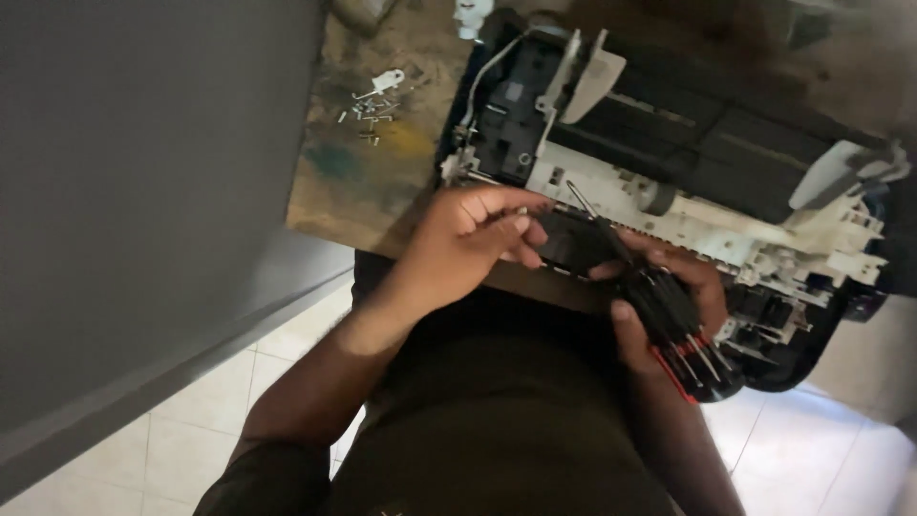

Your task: Using a screwdriver to remove fasteners and internal plastic components from a printer base.

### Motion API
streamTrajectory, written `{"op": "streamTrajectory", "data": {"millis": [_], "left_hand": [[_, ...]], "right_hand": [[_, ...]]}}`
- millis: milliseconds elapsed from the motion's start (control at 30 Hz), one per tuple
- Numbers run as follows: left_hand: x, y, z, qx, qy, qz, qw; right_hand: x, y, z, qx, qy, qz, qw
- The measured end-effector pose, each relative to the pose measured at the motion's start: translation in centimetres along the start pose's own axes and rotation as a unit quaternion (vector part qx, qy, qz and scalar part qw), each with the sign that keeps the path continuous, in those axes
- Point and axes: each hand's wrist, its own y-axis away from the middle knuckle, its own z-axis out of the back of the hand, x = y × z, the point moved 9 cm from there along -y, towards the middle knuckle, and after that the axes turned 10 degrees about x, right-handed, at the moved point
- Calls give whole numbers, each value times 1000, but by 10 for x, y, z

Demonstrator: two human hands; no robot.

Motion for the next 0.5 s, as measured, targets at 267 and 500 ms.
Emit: {"op": "streamTrajectory", "data": {"millis": [267,500], "left_hand": [[-41,-8,-5,-9,-241,-39,970],[-75,-2,-16,-22,-335,-97,937]], "right_hand": [[3,-6,-4,25,22,5,999],[-2,4,3,-18,-19,-7,1000]]}}
